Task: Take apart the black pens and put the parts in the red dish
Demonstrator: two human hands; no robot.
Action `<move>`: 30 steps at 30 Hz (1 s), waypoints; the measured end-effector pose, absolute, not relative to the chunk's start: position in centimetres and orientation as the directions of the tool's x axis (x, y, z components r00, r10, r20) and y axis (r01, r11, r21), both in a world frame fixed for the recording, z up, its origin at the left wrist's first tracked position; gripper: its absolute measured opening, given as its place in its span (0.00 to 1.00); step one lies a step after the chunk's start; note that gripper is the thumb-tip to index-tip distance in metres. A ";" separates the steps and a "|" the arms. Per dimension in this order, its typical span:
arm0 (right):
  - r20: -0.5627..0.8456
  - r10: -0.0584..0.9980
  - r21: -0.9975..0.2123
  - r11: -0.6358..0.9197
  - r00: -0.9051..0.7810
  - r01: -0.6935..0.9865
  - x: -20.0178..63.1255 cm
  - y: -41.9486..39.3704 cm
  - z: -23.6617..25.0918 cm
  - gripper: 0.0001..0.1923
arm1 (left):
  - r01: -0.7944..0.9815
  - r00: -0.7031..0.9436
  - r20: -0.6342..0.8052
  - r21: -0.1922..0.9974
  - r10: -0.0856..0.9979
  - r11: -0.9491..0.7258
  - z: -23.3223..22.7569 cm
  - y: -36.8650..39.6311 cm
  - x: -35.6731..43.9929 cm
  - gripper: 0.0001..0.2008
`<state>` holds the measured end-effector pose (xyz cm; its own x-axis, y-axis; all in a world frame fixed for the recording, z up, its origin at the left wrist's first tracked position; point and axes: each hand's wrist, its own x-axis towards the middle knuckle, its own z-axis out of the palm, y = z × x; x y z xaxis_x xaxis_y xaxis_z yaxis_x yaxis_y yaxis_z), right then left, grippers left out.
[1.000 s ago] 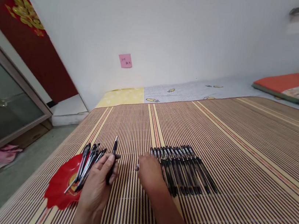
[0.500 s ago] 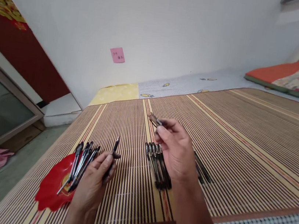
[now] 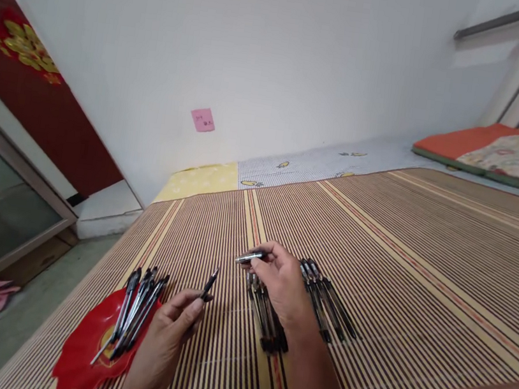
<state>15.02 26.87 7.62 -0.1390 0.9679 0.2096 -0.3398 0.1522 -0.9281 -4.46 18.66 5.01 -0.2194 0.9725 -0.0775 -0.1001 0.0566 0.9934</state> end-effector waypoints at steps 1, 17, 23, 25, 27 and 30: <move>0.220 0.967 -0.924 0.164 -0.129 -0.346 15.1 26.9 7.6 0.10 | -0.100 -0.211 -0.078 0.993 0.974 0.058 4.9 18.7 -4.4 0.16; 0.327 0.868 -0.944 0.316 -0.373 -0.093 15.2 26.6 7.8 0.05 | 0.032 -0.105 -0.017 0.999 0.994 0.021 5.5 18.5 -3.9 0.13; 0.337 0.842 -0.940 0.324 -0.421 -0.106 14.8 26.1 8.4 0.03 | 0.030 -0.083 -0.009 0.999 0.997 0.011 5.4 18.4 -4.1 0.13; 0.329 0.840 -0.942 0.322 -0.432 -0.091 14.7 25.9 8.6 0.03 | 0.020 -0.069 -0.006 1.000 0.998 0.008 5.4 18.4 -4.0 0.14; 0.316 0.835 -0.946 0.315 -0.451 -0.080 14.5 25.8 8.7 0.03 | 0.004 -0.055 -0.002 1.000 0.999 0.002 5.4 18.4 -3.8 0.14; 0.297 0.827 -0.951 0.301 -0.477 -0.071 14.2 25.7 8.5 0.03 | -0.036 -0.049 0.004 0.999 0.999 -0.006 5.5 18.3 -3.4 0.14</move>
<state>14.17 25.74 8.45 -0.4771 0.8270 0.2973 -0.0714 0.3007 -0.9511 -3.39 18.27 5.46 -0.0491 0.9988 0.0038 -0.0356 -0.0055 0.9994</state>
